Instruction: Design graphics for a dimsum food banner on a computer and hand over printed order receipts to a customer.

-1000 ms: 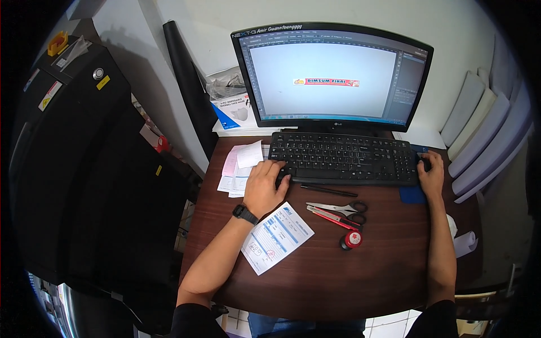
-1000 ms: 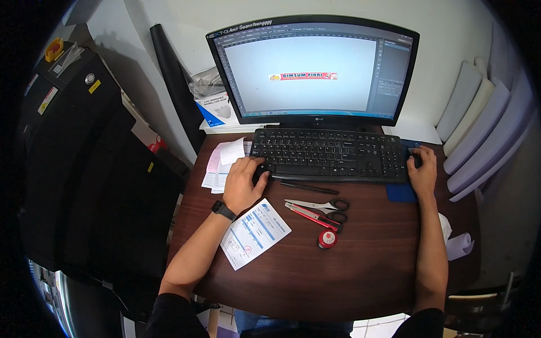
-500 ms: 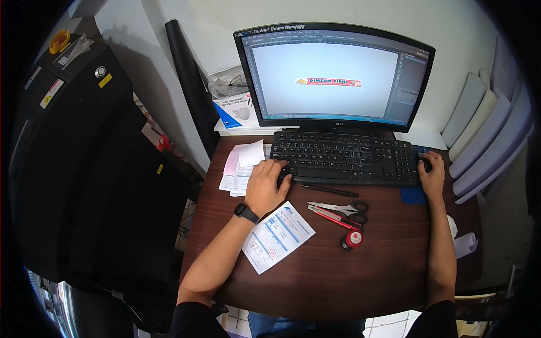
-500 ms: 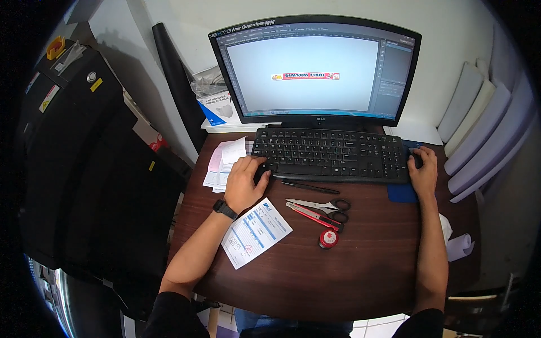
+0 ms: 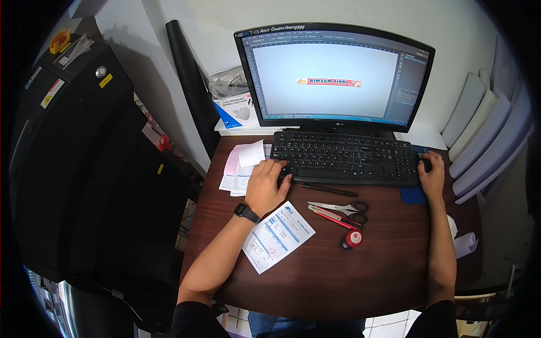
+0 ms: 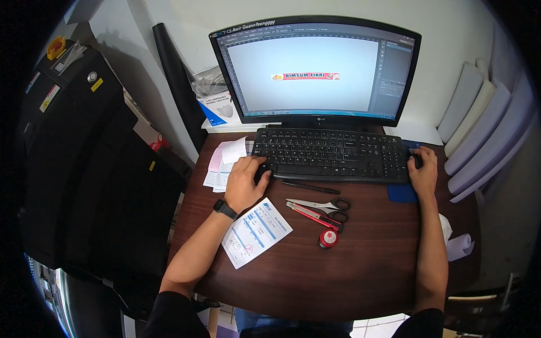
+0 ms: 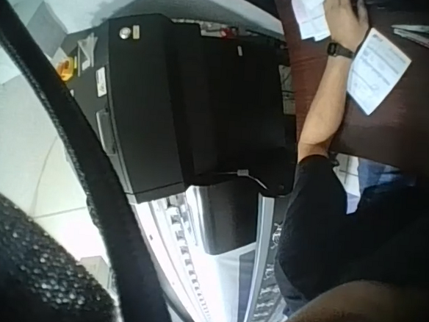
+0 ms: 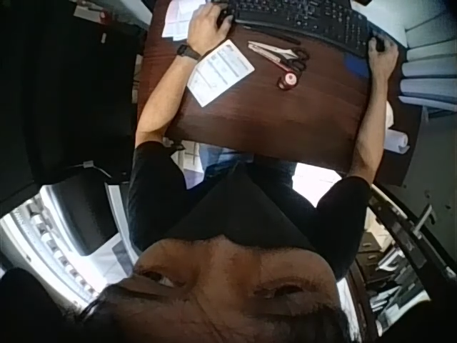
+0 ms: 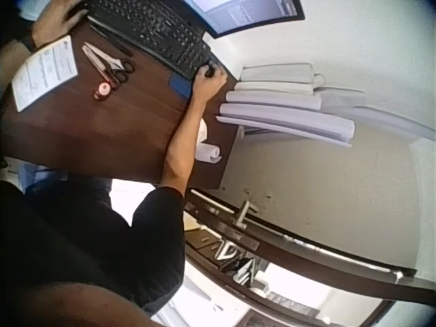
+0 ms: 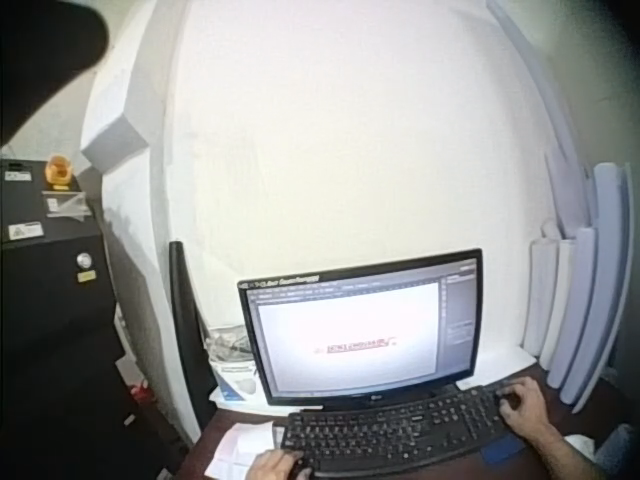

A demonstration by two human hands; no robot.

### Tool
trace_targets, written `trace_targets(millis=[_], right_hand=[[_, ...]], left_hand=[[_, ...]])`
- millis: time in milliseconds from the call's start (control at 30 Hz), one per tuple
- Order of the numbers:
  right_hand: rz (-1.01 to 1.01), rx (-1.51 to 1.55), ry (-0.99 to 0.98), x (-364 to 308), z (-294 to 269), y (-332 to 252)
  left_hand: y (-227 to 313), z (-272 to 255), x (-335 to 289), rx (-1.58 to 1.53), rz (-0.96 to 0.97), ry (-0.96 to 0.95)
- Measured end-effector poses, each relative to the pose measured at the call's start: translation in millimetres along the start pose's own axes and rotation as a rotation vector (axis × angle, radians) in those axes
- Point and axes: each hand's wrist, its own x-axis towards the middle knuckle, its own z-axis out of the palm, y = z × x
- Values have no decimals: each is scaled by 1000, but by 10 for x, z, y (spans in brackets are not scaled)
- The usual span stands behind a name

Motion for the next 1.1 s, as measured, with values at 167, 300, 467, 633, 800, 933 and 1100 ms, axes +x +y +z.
trace_targets(millis=[167,300,467,633,800,933,1100], right_hand=[[-46,4,26,1,23,49],[-35,4,25,-2,14,24],[-36,12,19,-2,18,52],[-40,0,17,-1,18,48],[-55,0,28,-1,5,23],[-24,20,10,3,-8,11],[-18,16,9,1,5,24]], left_hand=[[16,-14,1,2,-9,-4],[17,-15,-1,3,-17,-7],[8,-6,0,1,-8,-5],[16,-13,4,1,-7,-2],[10,-14,0,-2,-11,-6],[18,-18,5,-8,-1,0],[12,-8,3,-2,-5,1]])
